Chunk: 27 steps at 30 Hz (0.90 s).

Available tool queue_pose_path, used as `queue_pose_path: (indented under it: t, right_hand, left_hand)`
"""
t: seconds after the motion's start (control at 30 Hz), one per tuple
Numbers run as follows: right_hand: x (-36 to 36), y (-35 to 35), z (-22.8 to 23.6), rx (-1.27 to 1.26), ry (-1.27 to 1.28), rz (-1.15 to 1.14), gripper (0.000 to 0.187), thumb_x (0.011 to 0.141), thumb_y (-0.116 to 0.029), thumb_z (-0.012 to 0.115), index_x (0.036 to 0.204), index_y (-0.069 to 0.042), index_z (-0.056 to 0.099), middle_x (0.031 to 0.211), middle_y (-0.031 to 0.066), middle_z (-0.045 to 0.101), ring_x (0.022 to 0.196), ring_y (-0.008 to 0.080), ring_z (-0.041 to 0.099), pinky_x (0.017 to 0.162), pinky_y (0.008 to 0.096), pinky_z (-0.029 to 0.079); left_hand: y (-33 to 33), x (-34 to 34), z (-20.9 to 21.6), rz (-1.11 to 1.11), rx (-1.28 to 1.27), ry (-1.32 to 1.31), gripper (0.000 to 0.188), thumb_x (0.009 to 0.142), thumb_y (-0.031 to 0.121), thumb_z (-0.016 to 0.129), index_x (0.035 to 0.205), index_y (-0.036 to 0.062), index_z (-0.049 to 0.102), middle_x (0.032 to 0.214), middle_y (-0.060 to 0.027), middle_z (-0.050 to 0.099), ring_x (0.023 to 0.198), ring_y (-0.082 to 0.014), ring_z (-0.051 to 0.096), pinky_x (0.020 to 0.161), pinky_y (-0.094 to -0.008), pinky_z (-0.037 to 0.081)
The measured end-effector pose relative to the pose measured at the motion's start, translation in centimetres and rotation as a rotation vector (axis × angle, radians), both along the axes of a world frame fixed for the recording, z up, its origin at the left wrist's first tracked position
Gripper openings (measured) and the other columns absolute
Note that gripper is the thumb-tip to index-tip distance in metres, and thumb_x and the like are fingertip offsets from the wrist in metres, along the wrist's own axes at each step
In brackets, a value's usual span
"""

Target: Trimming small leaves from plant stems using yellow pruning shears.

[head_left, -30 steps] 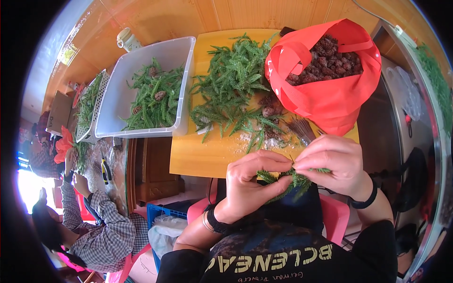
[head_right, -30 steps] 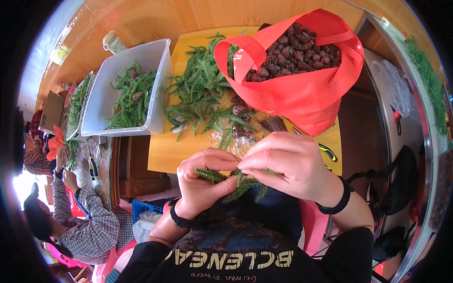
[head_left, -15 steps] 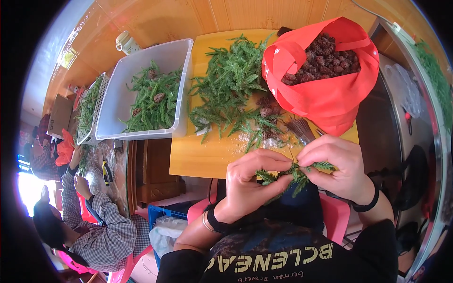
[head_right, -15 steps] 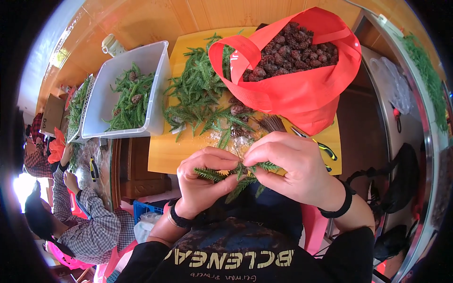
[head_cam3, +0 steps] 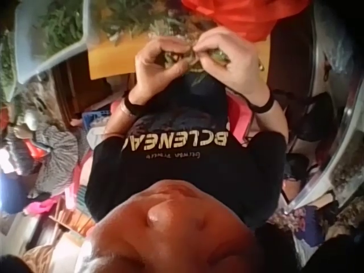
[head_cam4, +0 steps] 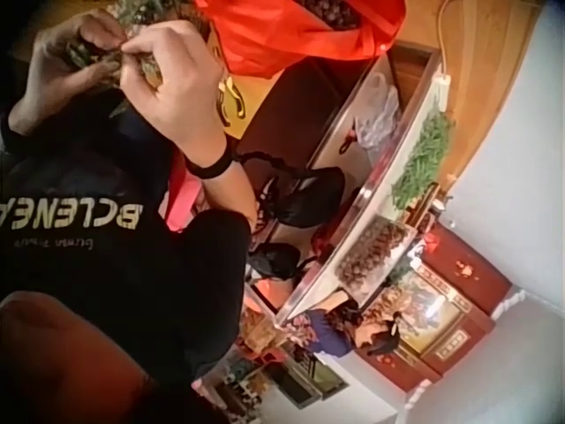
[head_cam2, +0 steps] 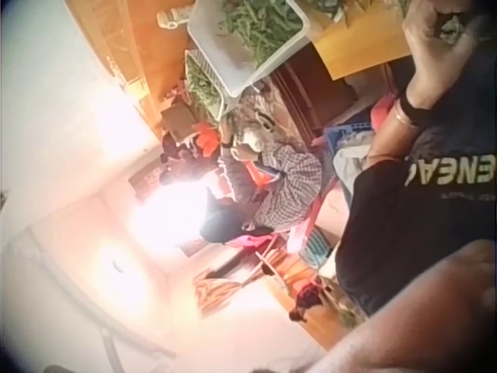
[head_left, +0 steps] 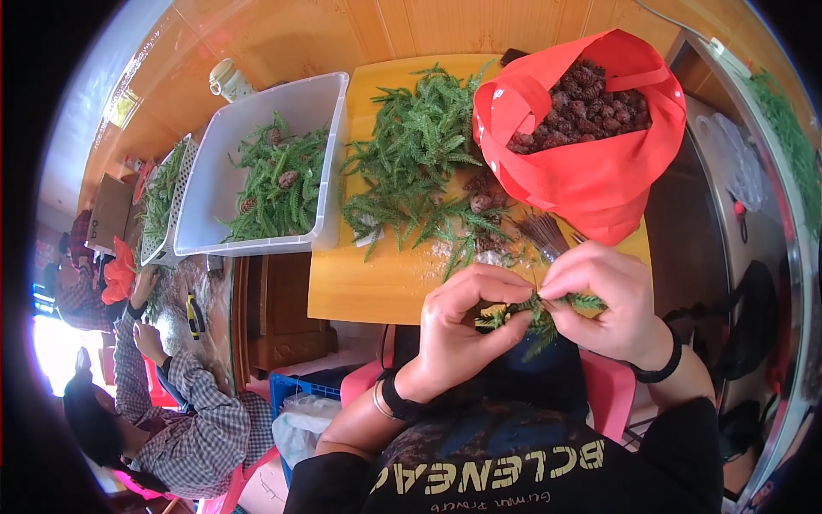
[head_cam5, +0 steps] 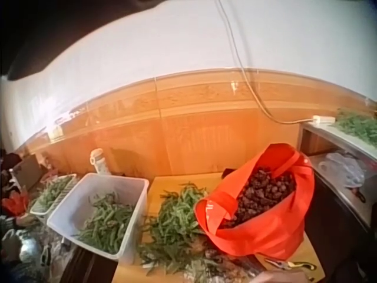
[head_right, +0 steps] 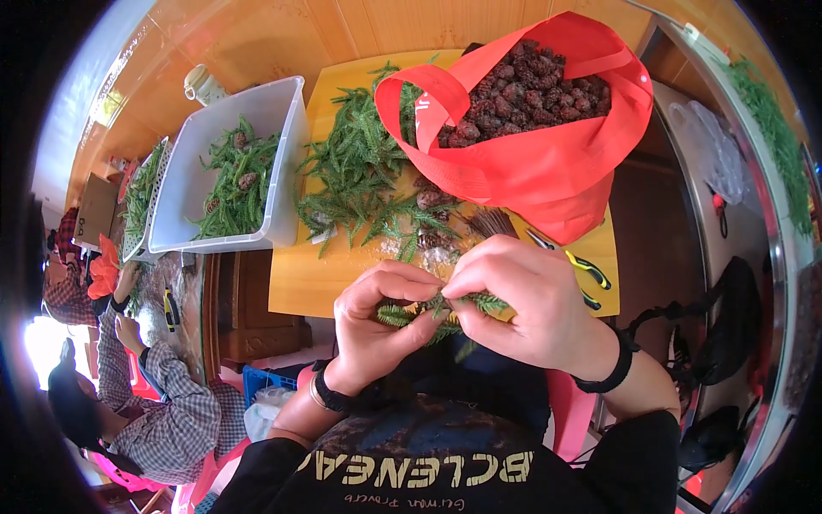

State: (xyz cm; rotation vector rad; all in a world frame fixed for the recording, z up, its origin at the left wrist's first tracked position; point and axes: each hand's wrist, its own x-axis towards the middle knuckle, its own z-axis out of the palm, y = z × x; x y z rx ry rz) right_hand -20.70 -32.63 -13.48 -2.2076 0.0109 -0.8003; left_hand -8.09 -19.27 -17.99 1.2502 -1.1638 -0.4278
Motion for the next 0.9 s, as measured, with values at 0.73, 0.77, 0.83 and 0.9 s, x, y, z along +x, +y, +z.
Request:
queue_pose_path:
  t: [0.73, 0.77, 0.83, 0.9]
  right_hand:
    - [-1.4, 0.2, -0.7, 0.365, 0.030, 0.021, 0.005, 0.078, -0.003, 0.059, 0.081, -0.002, 0.057, 0.087, 0.0104, 0.056, 0.078, 0.0153, 0.053, 0.072, 0.0267, 0.042]
    - [-1.4, 0.5, -0.8, 0.578, 0.021, 0.024, 0.006, 0.080, -0.002, 0.059, 0.085, -0.001, 0.056, 0.082, 0.0051, 0.054, 0.076, 0.0105, 0.051, 0.068, 0.0234, 0.041]
    - [-1.5, 0.5, -1.1, 0.790, 0.008, 0.025, 0.008, 0.083, -0.001, 0.058, 0.090, -0.001, 0.055, 0.077, -0.0001, 0.052, 0.074, 0.0056, 0.049, 0.064, 0.0200, 0.040]
    - [-1.4, 0.2, -1.4, 0.845, 0.058, 0.064, 0.009, 0.085, -0.003, 0.057, 0.094, -0.002, 0.054, 0.076, -0.0052, 0.047, 0.071, 0.0008, 0.042, 0.061, 0.0177, 0.035]
  left_hand:
    - [-1.4, -1.8, -1.5, -0.090, -0.139, 0.305, 0.017, 0.081, 0.006, 0.061, 0.090, 0.0027, 0.047, 0.091, -0.0118, 0.053, 0.080, -0.0149, 0.051, 0.073, -0.0289, 0.044]
    - [-1.4, -1.8, -1.6, -0.096, -0.167, 0.238, 0.017, 0.081, 0.007, 0.061, 0.090, 0.0027, 0.047, 0.091, -0.0122, 0.053, 0.080, -0.0158, 0.051, 0.074, -0.0301, 0.044]
    - [-1.5, -1.6, -1.2, -0.101, -0.174, 0.229, 0.018, 0.081, 0.008, 0.061, 0.090, 0.0028, 0.047, 0.092, -0.0138, 0.053, 0.080, -0.0168, 0.051, 0.075, -0.0312, 0.044]
    - [-1.5, -1.6, -0.9, -0.100, -0.181, 0.218, 0.019, 0.081, 0.009, 0.062, 0.090, 0.0030, 0.046, 0.094, -0.0154, 0.054, 0.081, -0.0178, 0.052, 0.076, -0.0323, 0.044]
